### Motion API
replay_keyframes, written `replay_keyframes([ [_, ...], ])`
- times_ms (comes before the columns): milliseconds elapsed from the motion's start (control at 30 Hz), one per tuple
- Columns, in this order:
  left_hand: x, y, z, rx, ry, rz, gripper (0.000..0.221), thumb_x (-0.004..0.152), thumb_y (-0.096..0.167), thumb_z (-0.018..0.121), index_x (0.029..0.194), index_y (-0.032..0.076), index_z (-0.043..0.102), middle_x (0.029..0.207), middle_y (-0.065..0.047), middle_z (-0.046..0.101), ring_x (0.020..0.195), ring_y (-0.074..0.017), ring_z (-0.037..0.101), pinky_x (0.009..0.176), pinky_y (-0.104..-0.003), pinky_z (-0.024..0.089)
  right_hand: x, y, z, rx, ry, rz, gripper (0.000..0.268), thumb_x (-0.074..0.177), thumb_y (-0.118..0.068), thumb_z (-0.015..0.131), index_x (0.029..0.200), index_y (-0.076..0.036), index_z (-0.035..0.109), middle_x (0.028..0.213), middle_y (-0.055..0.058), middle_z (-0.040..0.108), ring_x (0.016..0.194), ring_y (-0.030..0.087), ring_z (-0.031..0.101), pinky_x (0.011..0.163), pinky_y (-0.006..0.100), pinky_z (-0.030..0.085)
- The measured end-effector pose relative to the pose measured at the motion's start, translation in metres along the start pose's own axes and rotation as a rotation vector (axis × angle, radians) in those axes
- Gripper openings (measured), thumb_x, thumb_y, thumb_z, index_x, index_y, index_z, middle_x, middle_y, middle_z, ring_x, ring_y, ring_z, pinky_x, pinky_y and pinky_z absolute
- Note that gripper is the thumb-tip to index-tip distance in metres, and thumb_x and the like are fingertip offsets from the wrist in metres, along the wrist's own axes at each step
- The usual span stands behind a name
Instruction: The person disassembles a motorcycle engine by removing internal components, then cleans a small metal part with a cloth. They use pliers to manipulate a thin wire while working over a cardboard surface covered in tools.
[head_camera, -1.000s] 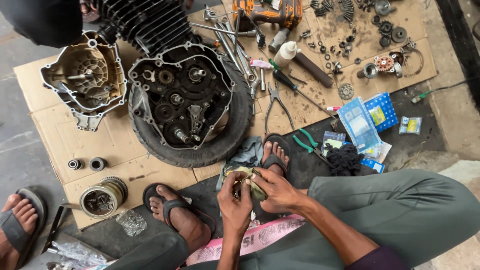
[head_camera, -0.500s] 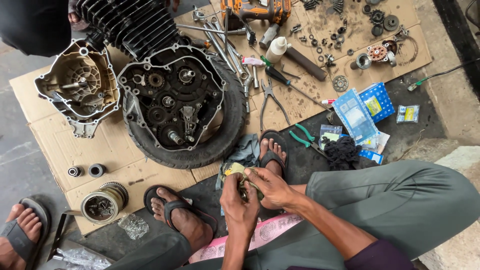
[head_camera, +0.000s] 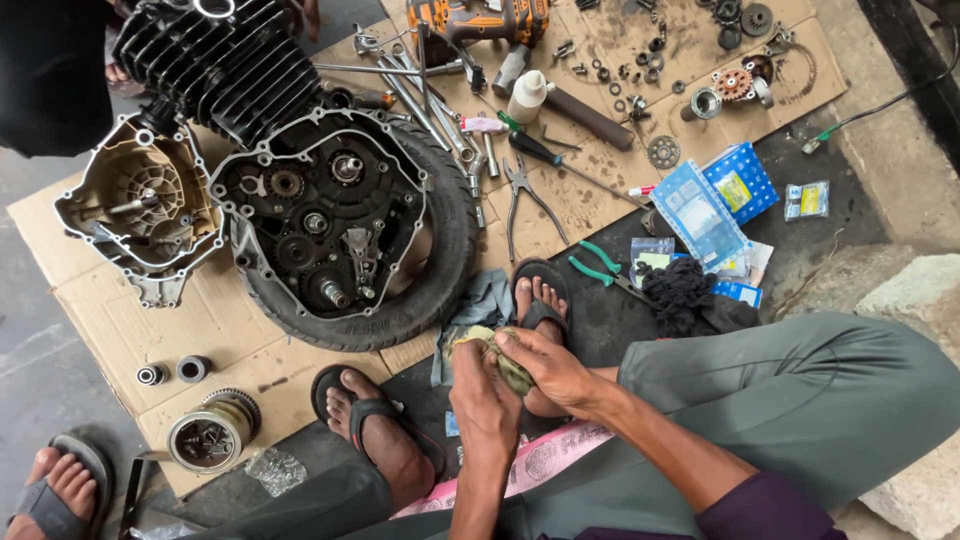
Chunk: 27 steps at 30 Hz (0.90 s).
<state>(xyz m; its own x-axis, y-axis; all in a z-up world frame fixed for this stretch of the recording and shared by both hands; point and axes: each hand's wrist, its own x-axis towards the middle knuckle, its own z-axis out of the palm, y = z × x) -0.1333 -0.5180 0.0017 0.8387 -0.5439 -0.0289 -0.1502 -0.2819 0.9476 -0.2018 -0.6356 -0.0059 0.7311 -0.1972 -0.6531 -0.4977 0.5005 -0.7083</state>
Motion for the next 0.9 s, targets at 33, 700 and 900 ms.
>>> replay_keyframes([
  [33, 0.001, 0.001, 0.001, 0.041, -0.06, -0.015, 0.012, 0.098, 0.003, 0.051, 0.109, -0.002, 0.054, 0.095, -0.026, 0.059, 0.083, -0.048, 0.061, 0.068, -0.051, 0.047, 0.001, 0.004, -0.004, 0.044, 0.002, 0.019, 0.038, 0.105, -0.038, 0.044, 0.112, -0.007, 0.065, 0.097, -0.004, 0.063, 0.091, 0.003, 0.057, 0.082, 0.02, 0.047],
  [700, -0.001, 0.009, -0.015, -0.113, 0.121, 0.043, 0.007, 0.097, -0.001, 0.056, 0.099, -0.004, 0.063, 0.087, -0.019, 0.061, 0.072, -0.0342, 0.062, 0.063, -0.038, 0.049, -0.006, 0.002, 0.01, -0.122, 0.047, -0.049, 0.018, 0.101, -0.025, 0.063, 0.102, -0.007, 0.063, 0.078, -0.007, 0.049, 0.069, 0.003, 0.041, 0.059, 0.021, 0.033],
  [900, 0.001, -0.001, -0.019, -0.193, 0.143, -0.135, 0.007, 0.092, 0.001, 0.067, 0.094, -0.004, 0.072, 0.085, -0.012, 0.068, 0.072, -0.0197, 0.064, 0.066, -0.03, 0.05, 0.003, 0.019, -0.007, -0.205, 0.029, -0.096, 0.018, 0.103, -0.023, 0.062, 0.103, -0.005, 0.064, 0.084, -0.007, 0.052, 0.078, 0.002, 0.045, 0.066, 0.02, 0.039],
])
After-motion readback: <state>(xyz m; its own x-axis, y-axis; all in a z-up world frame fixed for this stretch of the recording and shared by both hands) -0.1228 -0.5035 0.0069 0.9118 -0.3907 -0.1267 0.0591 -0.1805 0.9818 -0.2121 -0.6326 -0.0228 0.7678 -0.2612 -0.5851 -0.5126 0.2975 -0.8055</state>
